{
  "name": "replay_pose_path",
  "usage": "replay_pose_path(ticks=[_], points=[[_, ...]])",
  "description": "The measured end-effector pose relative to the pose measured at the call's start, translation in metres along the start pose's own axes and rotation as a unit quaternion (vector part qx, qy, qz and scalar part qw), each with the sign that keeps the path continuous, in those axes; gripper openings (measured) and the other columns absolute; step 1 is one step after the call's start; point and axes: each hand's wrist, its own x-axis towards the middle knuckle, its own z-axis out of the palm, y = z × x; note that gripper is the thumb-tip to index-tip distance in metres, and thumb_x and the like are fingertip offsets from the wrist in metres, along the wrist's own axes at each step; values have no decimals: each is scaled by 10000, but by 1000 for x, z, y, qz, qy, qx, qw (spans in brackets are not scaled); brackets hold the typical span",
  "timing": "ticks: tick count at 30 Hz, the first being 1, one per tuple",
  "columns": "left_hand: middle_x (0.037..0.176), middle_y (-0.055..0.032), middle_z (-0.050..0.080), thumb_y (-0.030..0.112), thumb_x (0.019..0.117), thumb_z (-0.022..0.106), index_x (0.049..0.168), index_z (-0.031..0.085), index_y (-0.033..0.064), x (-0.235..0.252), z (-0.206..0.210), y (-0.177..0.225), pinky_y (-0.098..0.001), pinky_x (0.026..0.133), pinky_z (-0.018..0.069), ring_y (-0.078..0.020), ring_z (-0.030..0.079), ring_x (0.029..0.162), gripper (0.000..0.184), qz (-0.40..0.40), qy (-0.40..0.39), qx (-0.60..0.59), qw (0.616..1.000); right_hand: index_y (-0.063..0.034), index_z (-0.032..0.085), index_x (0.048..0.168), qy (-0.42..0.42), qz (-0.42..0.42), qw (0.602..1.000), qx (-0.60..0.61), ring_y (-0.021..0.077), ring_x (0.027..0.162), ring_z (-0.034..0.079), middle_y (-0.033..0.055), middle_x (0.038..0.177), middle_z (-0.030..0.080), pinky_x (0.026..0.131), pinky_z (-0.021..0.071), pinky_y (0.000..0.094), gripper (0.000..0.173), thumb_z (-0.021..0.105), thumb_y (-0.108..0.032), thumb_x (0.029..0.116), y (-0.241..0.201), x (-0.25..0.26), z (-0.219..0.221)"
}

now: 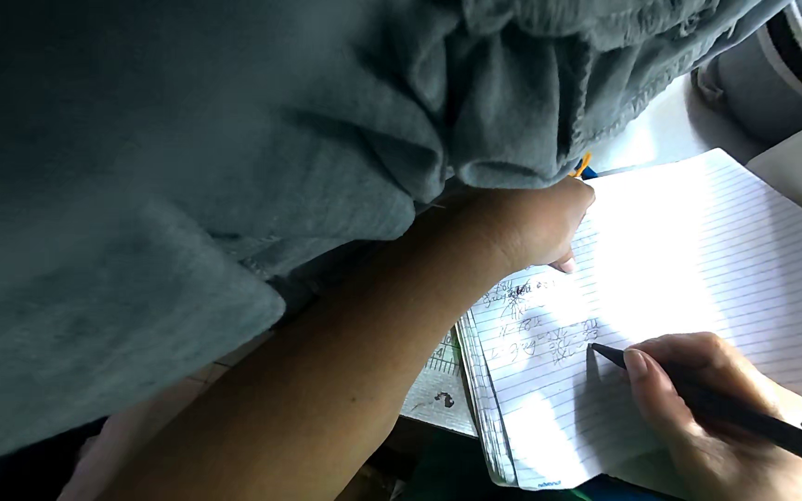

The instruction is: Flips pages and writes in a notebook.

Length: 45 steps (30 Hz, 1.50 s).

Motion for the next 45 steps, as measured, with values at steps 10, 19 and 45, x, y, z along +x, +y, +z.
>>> replay_pose_path(ticks=[10, 19, 45], points=[[967, -56, 662, 297, 904, 791, 1132, 658, 94, 2, 0, -2, -403, 780, 499, -192, 629, 892, 333, 6, 5, 11, 1000, -93, 625, 891, -11, -2, 1000, 11, -137, 653, 546, -78, 703, 623, 588, 436, 26, 188, 624, -252, 991, 3, 0, -2], [941, -63, 661, 288, 904, 793, 1138, 659, 99, 2, 0, -1, -400, 749, 512, -197, 634, 862, 329, -4, -1, 2, 1000, -79, 609, 866, -7, -12, 1000, 11, -135, 626, 522, -64, 668, 592, 569, 411, 24, 197, 613, -239, 982, 5, 0, -3], [848, -46, 636, 249, 911, 779, 1109, 652, 77, 1, -3, 0, -252, 545, 474, -100, 573, 613, 291, -26, -21, -65, 997, -208, 605, 921, 11, 46, 994, 103, -147, 623, 524, -193, 720, 592, 554, 431, 17, 58, 609, -216, 978, -1, 2, -8]])
